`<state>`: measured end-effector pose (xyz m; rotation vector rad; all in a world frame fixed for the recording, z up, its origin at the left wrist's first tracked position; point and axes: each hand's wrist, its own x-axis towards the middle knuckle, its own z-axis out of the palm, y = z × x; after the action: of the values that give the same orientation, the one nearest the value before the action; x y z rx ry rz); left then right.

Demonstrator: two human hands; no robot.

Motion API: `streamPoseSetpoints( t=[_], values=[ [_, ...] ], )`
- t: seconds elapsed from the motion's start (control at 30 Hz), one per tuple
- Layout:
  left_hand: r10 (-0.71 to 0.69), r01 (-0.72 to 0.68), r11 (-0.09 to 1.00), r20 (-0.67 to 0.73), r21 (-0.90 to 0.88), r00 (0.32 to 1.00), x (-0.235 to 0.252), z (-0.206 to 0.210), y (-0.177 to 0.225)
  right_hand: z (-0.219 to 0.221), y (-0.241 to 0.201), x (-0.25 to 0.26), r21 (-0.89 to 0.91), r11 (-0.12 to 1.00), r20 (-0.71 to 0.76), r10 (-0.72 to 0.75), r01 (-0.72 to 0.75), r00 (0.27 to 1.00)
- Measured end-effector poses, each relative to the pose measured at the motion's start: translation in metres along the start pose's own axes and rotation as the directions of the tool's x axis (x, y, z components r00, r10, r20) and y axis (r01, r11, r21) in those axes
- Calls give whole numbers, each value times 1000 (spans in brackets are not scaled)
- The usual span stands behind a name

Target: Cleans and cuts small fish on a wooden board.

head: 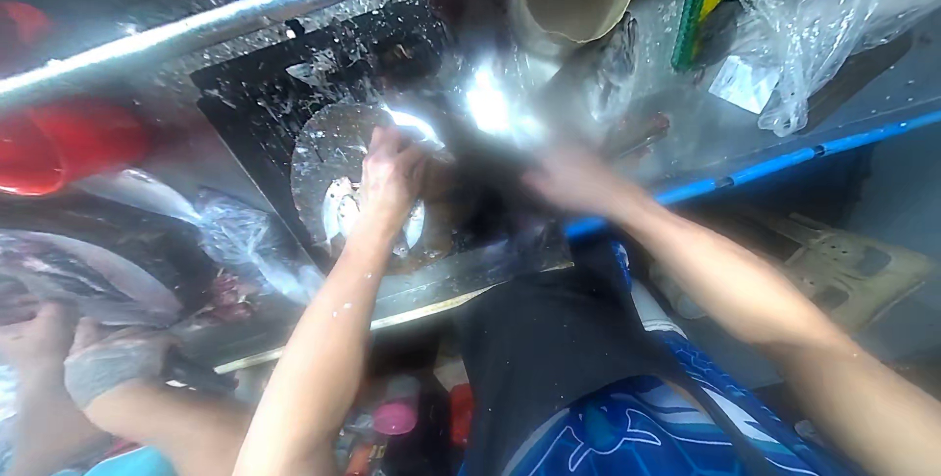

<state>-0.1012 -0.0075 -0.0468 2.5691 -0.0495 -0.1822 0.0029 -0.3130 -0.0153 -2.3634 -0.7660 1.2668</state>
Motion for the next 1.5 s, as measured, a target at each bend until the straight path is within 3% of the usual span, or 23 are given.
streamPoseSetpoints(
  t=[0.17,0.27,0.33,0.4,0.43,0.5,0.6,0.67,0.77,0.87,0.93,1.0,1.13,1.23,1.3,1.33,1.43,1.5],
  values=[
    [-5,4,1000,43,4,999,0,-4,2,11,-5,13,73,997,-69,-12,17,998],
    [-216,216,976,-20,-18,976,2,-3,22,13,12,-2,102,994,-4,-41,41,999],
    [-492,486,870,-79,-83,867,7,1,41,11,24,-11,127,991,91,-51,39,995],
    [-711,682,696,-83,-226,698,15,5,47,13,33,-9,169,984,154,-86,60,984],
    [-775,729,614,-52,-302,630,18,5,46,16,36,-5,192,978,160,-113,81,981],
    [-823,747,502,25,-437,567,20,6,37,19,40,2,222,968,140,-152,119,978],
    [-753,683,246,308,-688,581,19,-14,27,10,39,5,221,958,110,-213,185,971],
    [-578,631,165,444,-758,684,15,-31,22,1,40,0,266,940,101,-246,212,964],
    [-440,534,222,405,-816,802,7,-40,25,-12,38,-8,259,935,71,-269,242,961],
    [-502,463,402,233,-790,833,6,-36,39,-19,29,-17,106,958,14,-269,267,963],
    [-585,479,524,110,-704,803,5,-24,48,-15,10,-26,-6,986,6,-166,166,986],
    [-689,521,558,-11,-647,725,2,-5,57,-1,-22,-42,-98,995,-35,-25,21,999],
    [-862,713,487,-148,-505,484,7,19,95,36,-97,-80,-109,970,-177,194,-215,965],
    [-910,825,414,-174,-384,375,10,29,112,32,-114,-75,25,952,-9,306,-305,952],
    [-919,839,394,-145,-375,366,8,31,110,19,-97,-64,201,926,128,300,-321,945],
    [-913,841,406,-121,-356,389,5,28,106,17,-88,-61,240,927,124,266,-289,956],
    [-876,847,466,3,-255,483,-5,16,98,28,-71,-53,99,980,-28,173,-170,984],
    [-871,858,464,63,-219,487,-8,9,95,38,-67,-41,0,995,-120,95,-95,988]
  ],
)
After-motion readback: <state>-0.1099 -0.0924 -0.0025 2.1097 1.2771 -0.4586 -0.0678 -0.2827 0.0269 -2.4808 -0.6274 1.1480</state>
